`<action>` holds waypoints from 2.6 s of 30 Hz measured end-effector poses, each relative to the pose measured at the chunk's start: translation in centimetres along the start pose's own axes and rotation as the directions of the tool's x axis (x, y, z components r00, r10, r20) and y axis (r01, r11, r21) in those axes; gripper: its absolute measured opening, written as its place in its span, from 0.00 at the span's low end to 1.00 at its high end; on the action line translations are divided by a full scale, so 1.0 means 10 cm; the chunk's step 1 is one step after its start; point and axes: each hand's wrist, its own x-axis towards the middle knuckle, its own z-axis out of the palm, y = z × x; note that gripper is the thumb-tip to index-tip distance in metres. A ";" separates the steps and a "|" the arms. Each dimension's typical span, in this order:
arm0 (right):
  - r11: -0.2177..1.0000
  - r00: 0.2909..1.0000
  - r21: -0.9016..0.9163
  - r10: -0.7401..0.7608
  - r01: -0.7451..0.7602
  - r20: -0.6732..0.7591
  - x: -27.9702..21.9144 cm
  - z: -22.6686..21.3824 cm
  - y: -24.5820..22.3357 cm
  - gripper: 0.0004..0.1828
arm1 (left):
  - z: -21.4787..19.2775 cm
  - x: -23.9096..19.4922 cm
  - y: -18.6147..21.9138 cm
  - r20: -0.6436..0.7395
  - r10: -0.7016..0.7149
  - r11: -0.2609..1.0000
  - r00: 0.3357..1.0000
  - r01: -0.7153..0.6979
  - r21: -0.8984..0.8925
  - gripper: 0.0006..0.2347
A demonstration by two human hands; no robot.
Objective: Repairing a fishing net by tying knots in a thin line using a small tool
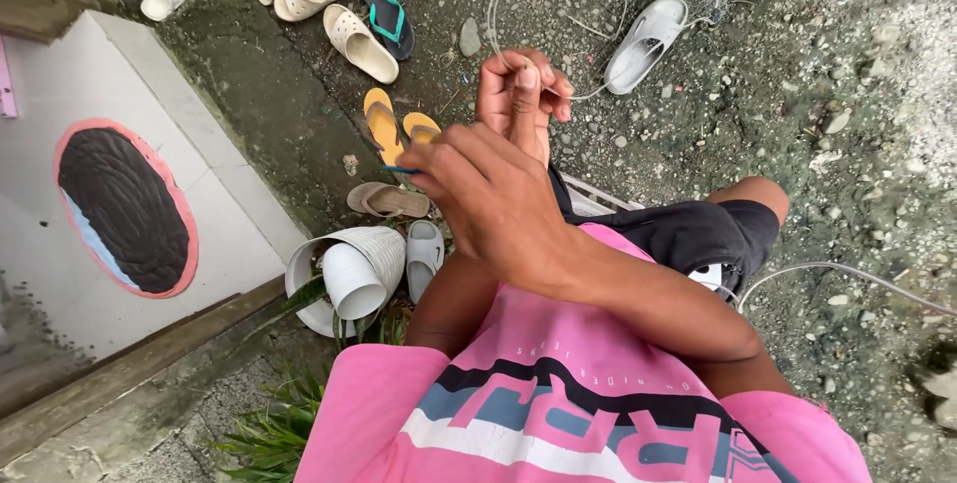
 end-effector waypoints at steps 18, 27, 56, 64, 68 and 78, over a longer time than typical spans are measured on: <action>0.968 0.986 0.207 0.155 -0.141 -0.054 -0.56 -0.29 -0.06 0.06 | -0.60 -0.25 -0.78 0.361 -0.112 0.945 0.926 0.211 -0.250 0.05; 0.935 0.980 0.306 0.199 -0.180 -0.030 -0.94 -0.58 -0.11 0.05 | -0.34 -0.26 -0.87 0.757 -0.309 0.560 0.576 0.753 -0.345 0.33; 1.000 0.993 -0.007 0.009 -0.008 0.121 -0.83 -0.66 0.15 0.10 | -0.43 0.07 -0.14 0.388 -0.368 0.883 0.845 0.449 -0.140 0.22; 0.913 0.908 0.072 0.408 -0.402 -0.092 -0.96 -0.67 0.27 0.10 | -0.35 0.05 -0.12 0.404 -0.359 0.870 0.842 0.458 -0.182 0.23; 0.817 0.802 0.176 0.575 -0.550 -0.163 -0.97 -0.67 0.31 0.18 | -0.34 0.01 -0.11 0.418 -0.367 0.885 0.831 0.450 -0.119 0.23; 0.806 0.790 0.243 0.585 -0.540 -0.182 -0.80 -0.64 0.42 0.19 | -0.31 -0.08 -0.07 0.399 -0.333 0.929 0.854 0.370 -0.016 0.21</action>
